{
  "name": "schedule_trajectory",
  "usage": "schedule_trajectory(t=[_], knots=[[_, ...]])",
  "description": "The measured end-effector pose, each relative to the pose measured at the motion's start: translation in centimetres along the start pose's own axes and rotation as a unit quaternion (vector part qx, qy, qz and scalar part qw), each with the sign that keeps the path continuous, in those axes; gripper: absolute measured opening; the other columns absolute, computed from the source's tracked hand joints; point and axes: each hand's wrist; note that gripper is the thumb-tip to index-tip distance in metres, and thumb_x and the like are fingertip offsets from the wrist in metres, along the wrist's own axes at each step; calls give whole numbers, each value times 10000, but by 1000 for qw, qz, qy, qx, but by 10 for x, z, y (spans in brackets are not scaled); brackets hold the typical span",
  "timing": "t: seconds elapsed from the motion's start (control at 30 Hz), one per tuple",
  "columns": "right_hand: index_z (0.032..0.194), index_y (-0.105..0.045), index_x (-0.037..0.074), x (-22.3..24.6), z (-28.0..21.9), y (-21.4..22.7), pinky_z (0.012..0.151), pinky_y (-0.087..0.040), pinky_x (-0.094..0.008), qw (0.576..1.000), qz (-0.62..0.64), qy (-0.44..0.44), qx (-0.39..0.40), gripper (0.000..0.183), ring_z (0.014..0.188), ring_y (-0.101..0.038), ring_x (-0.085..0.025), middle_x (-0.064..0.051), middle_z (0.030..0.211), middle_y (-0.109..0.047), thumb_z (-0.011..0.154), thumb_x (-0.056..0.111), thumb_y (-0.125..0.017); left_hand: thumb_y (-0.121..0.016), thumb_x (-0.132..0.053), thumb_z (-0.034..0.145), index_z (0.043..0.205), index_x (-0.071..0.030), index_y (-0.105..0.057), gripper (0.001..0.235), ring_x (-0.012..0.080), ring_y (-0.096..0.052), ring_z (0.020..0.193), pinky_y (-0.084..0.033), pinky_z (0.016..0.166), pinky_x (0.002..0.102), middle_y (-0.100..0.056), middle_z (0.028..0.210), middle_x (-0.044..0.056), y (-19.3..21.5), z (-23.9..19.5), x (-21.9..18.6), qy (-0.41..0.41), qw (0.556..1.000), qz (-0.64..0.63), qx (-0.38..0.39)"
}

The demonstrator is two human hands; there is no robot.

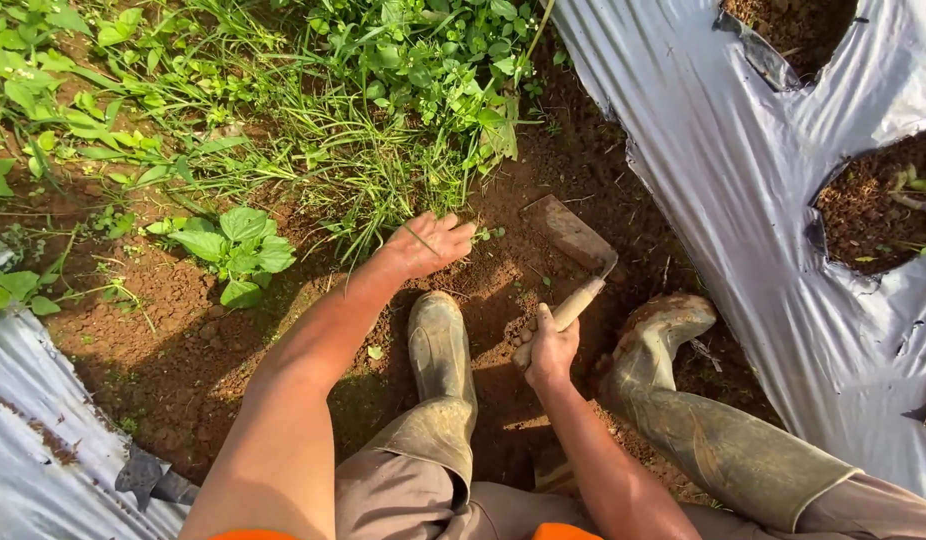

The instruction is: Manual weeding of agricultural plants by hand-pulling weeds from mulch holes and using a hand hoe to clear the surrounding soil.

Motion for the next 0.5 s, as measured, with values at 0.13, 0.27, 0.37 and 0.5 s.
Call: schedule_trajectory(t=[0.13, 0.27, 0.37, 0.5], knots=[[1096, -452, 87, 3, 16, -48, 263, -483, -341, 999, 21, -22, 19, 263, 355, -568, -191, -36, 579, -580, 1009, 228, -656, -565, 18, 953, 1377, -150, -502, 460, 208, -577, 1152, -526, 722, 278, -467, 1363, 60, -36, 39, 7, 85, 995, -24, -52], [1165, -444, 54, 37, 9, -105, 342, -531, -290, 996, -43, -16, 74, 235, 431, -595, -151, -29, 651, -581, 1034, 190, -585, -631, -69, 919, 1037, -82, -639, 119, 215, -689, 814, -508, 539, 304, -647, 931, 89, -57, 48, 9, 245, 950, -65, -181], [1180, -432, 27, 47, 15, -121, 360, -541, -290, 992, -74, 2, 101, 269, 449, -604, -150, -41, 671, -585, 1038, 199, -582, -627, -111, 940, 939, -127, -641, 22, 219, -689, 849, -537, 581, 312, -663, 920, 83, -41, 26, 15, 268, 936, -107, -200], [1193, -446, 15, 62, 4, -100, 418, -578, -290, 982, -154, 2, 106, 282, 508, -630, -149, -49, 707, -595, 1028, 181, -605, -588, -99, 975, 1023, -135, -619, 67, 207, -682, 892, -583, 659, 317, -646, 978, 65, -35, 15, 17, 256, 938, -187, -139]])
Point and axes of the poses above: each hand's wrist, its own z-axis towards the middle knuckle, its own y-axis out of the back of the hand, x = y × z
